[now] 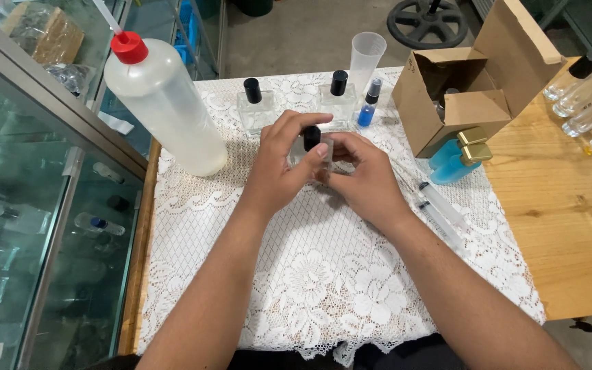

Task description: The person fills glass bottles with liquid from a plastic cup using a syringe and attaches spray nozzles and caps.

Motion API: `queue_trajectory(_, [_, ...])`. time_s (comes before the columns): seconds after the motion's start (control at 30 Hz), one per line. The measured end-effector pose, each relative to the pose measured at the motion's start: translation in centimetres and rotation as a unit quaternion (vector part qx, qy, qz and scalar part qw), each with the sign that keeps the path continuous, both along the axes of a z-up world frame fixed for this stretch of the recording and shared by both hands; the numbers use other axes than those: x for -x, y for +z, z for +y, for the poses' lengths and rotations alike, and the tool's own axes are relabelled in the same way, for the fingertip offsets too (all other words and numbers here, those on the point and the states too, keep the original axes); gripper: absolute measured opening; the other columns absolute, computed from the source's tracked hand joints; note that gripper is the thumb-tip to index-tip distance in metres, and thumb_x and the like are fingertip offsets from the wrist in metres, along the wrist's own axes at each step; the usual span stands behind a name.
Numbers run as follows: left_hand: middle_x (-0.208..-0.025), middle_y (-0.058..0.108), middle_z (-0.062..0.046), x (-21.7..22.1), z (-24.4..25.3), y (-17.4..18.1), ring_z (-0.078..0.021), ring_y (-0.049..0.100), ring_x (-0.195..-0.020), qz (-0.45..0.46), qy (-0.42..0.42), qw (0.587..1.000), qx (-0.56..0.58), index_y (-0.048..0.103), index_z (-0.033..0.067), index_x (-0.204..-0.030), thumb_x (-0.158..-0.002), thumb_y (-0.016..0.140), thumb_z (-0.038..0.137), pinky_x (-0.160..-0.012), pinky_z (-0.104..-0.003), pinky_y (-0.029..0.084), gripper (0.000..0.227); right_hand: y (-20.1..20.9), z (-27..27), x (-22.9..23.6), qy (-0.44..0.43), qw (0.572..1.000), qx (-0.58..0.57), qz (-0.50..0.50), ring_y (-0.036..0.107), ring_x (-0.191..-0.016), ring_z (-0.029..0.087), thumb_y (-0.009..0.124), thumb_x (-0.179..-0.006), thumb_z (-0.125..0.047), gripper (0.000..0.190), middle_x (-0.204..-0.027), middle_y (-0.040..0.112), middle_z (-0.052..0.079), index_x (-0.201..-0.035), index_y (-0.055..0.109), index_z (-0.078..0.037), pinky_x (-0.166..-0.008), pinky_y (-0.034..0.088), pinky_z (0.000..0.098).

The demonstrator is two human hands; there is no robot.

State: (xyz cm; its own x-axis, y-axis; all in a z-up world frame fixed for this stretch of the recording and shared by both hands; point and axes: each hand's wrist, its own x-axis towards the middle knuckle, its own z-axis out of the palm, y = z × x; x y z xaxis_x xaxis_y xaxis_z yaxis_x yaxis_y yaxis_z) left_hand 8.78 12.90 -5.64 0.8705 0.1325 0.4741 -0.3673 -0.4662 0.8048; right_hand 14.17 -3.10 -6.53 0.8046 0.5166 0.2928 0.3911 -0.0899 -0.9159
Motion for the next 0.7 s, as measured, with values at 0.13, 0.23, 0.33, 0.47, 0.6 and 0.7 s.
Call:
queue_trajectory(0.13, [-0.112, 0.071, 0.0, -0.1, -0.3, -0.1, -0.0165, 0.065, -0.111, -0.022, -0.003, 1.0, 0.005, 0.063, 0.0228, -0.136, -0.099, 0.061, 0.034, -0.105, -0.036, 0.036, 0.038, 0.5, -0.4, -0.2, -0.009, 1.0, 0.002, -0.009, 0.073, -0.102, 0.022, 0.093, -0.074, -0.013, 0.047, -0.102, 0.073, 0.009, -0.116, 0.074, -0.005, -0.097, 0.057, 0.0381])
queue_trajectory(0.23, [-0.117, 0.074, 0.001, -0.2, -0.3, -0.3, -0.0157, 0.064, -0.116, -0.022, 0.003, 1.0, 0.001, 0.061, 0.0226, -0.139, -0.1, 0.061, 0.027, -0.107, -0.036, 0.034, 0.039, 1.1, -0.4, 0.0, -0.007, 1.0, -0.005, 0.007, 0.073, -0.1, 0.022, 0.092, -0.073, -0.007, 0.047, -0.102, 0.074, 0.013, -0.116, 0.073, -0.001, -0.095, 0.058, 0.037])
queue_trajectory(0.33, [-0.116, 0.074, 0.004, -0.2, -0.4, -0.9, -0.016, 0.061, -0.116, -0.009, 0.011, 1.0, 0.015, 0.066, 0.0236, -0.132, -0.101, 0.065, 0.029, -0.11, -0.041, 0.026, 0.032, 0.8, -0.5, -0.4, -0.013, 1.0, -0.02, 0.004, 0.072, -0.101, 0.022, 0.092, -0.073, -0.004, 0.044, -0.1, 0.071, 0.013, -0.113, 0.072, 0.001, -0.097, 0.058, 0.0377])
queue_trajectory(0.47, [-0.113, 0.075, 0.007, -0.5, -1.0, -1.1, -0.012, 0.061, -0.124, -0.042, 0.039, 0.998, 0.037, 0.071, 0.0241, -0.121, -0.097, 0.074, 0.031, -0.111, -0.037, 0.026, 0.025, 0.4, -0.4, -0.4, -0.026, 0.999, -0.016, -0.021, 0.074, -0.098, 0.025, 0.093, -0.075, -0.007, 0.042, -0.096, 0.071, 0.015, -0.109, 0.072, 0.002, -0.094, 0.059, 0.0389])
queue_trajectory(0.6, [-0.107, 0.076, 0.01, -0.4, -1.5, -1.0, -0.0075, 0.063, -0.116, -0.045, 0.074, 0.995, 0.053, 0.07, 0.0256, -0.123, -0.097, 0.076, 0.031, -0.111, -0.034, 0.028, 0.027, 1.0, -0.1, -0.1, -0.031, 0.999, -0.02, -0.034, 0.075, -0.097, 0.027, 0.092, -0.078, -0.007, 0.038, -0.095, 0.07, 0.017, -0.108, 0.071, 0.004, -0.09, 0.061, 0.0404])
queue_trajectory(0.7, [-0.117, 0.073, -0.002, -0.4, -1.8, -0.8, -0.0187, 0.059, -0.119, -0.053, 0.029, 0.996, 0.068, 0.063, 0.0199, -0.133, -0.102, 0.063, 0.03, -0.111, -0.042, 0.032, 0.033, 0.8, -0.1, -0.1, -0.022, 1.0, -0.015, -0.008, 0.074, -0.099, 0.03, 0.089, -0.08, -0.007, 0.036, -0.097, 0.069, 0.02, -0.109, 0.07, 0.004, -0.091, 0.06, 0.0442])
